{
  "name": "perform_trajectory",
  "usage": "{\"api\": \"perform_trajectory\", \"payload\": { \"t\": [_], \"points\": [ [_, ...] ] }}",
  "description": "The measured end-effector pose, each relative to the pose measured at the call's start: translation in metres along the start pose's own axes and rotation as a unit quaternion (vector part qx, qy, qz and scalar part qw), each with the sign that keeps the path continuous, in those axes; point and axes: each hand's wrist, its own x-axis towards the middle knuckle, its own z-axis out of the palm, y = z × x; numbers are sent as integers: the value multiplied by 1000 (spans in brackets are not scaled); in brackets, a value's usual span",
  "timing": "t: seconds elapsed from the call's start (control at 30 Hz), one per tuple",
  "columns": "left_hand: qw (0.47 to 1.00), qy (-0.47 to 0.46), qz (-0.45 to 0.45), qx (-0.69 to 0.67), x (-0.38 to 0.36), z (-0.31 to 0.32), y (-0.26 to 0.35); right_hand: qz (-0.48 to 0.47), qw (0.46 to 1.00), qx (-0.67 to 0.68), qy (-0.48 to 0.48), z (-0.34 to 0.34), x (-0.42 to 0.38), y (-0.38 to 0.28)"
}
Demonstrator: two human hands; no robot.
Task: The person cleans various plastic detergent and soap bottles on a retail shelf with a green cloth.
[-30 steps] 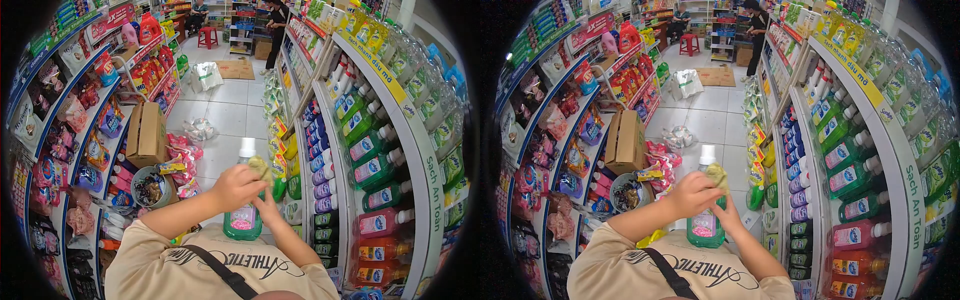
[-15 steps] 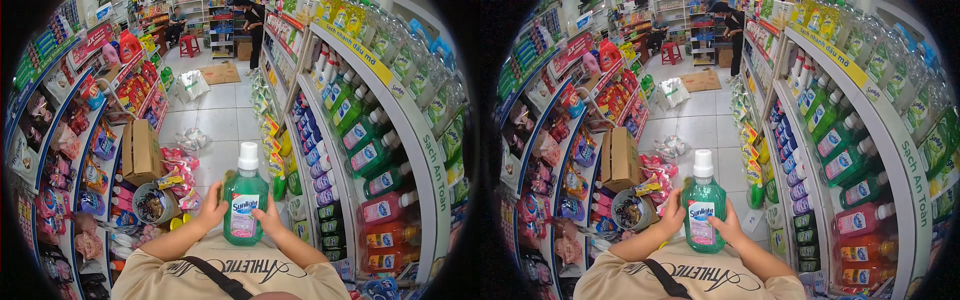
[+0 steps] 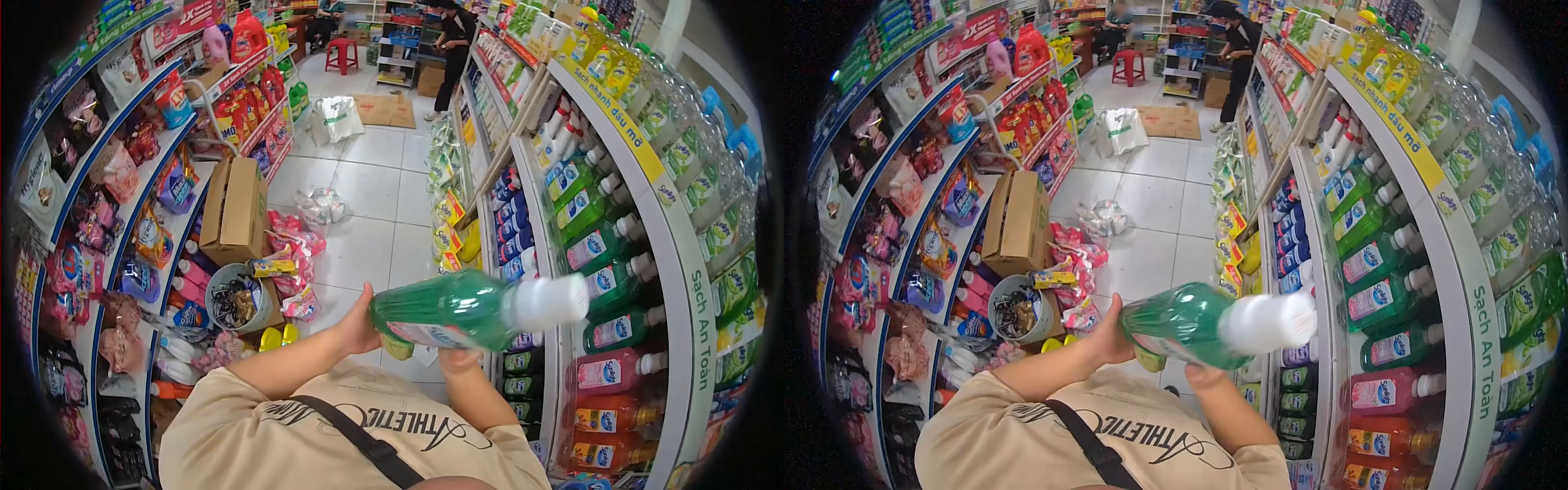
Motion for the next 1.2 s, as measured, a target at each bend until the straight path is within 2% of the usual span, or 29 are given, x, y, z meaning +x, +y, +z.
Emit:
{"api": "perform_trajectory", "payload": {
  "t": [0.07, 0.13, 0.2, 0.3, 0.33, 0.37, 0.4, 0.43, 0.47, 0.5, 0.53, 0.57, 0.67, 0.77, 0.87, 0.97, 1.0, 1.03, 1.1, 1.17, 1.2],
  "points": [
    [997, 70, -18, -14, -5, -2, 1, 45, 999, -16, -20, 6, 1, -8],
    [988, 152, -23, -18, -6, 1, 5, 88, 984, -122, -92, 2, 1, -9],
    [967, 255, -14, -23, -12, 9, 5, 91, 977, -180, -72, 6, 12, -8],
    [924, 309, 54, 220, -5, -54, 4, 75, 959, -270, -54, 24, 31, -29],
    [833, 332, 105, 430, -11, -25, 31, 68, 958, -275, -47, 25, 31, -30],
    [695, 359, 201, 590, -12, -16, 55, 64, 957, -280, -42, 24, 30, -31],
    [519, 366, 283, 719, -13, -9, 81, 26, 950, -308, -33, 22, 30, -30],
    [379, 324, 419, 759, -15, 5, 114, 38, 948, -314, -41, 20, 27, -32],
    [369, 369, 424, 740, -18, 33, 142, 49, 945, -321, -50, 17, 27, -35],
    [289, 373, 537, 699, -18, 42, 162, 58, 941, -328, -58, 15, 27, -37],
    [229, 363, 591, 683, -17, 63, 180, 104, 948, -297, -49, 15, 27, -41],
    [169, 347, 642, 663, -18, 84, 190, 102, 949, -294, -45, 11, 26, -37],
    [341, 279, 345, 829, -25, 105, 186, 103, 959, -263, 26, -2, 7, -32],
    [429, 220, 186, 856, -19, 86, 156, 100, 942, -316, 61, -20, -3, -41],
    [515, 190, 146, 823, -17, 60, 127, 87, 903, -404, 121, -40, -1, -63],
    [534, 169, 158, 813, -20, 30, 100, 20, 838, -512, 189, -62, 6, -93],
    [518, 163, 166, 823, -23, 11, 94, 2, 809, -543, 226, -67, 5, -101],
    [526, 174, 134, 822, -28, 10, 91, -22, 778, -573, 256, -76, 10, -111],
    [527, 184, 119, 821, -34, -4, 85, -83, 743, -587, 311, -107, 6, -124],
    [527, 158, 128, 825, -36, 1, 88, -146, 747, -527, 377, -144, 1, -134],
    [527, 147, 127, 828, -36, 5, 89, -176, 692, -574, 402, -161, 2, -142]
  ]
}}
